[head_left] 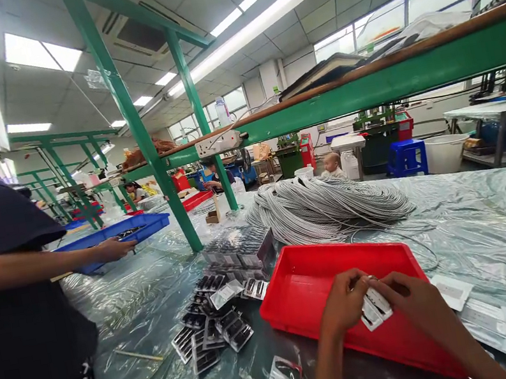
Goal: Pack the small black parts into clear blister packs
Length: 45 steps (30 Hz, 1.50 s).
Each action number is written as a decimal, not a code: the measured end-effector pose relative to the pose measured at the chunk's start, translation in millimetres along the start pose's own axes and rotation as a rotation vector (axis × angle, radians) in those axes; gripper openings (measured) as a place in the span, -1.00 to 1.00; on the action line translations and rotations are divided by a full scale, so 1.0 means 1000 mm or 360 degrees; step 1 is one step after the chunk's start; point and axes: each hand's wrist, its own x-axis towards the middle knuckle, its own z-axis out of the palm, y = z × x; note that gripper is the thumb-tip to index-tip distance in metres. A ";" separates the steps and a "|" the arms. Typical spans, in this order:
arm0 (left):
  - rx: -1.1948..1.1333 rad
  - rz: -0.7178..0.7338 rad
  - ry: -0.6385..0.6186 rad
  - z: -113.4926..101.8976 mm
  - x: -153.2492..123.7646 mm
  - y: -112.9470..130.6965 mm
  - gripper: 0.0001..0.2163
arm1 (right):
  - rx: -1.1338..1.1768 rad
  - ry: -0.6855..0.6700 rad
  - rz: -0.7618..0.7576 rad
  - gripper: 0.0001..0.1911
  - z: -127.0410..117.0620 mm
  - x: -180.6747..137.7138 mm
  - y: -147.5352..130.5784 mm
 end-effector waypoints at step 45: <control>0.0413 -0.0055 -0.0003 -0.034 -0.002 0.016 -0.71 | -0.0148 0.0349 -0.0236 -0.69 0.004 0.003 0.002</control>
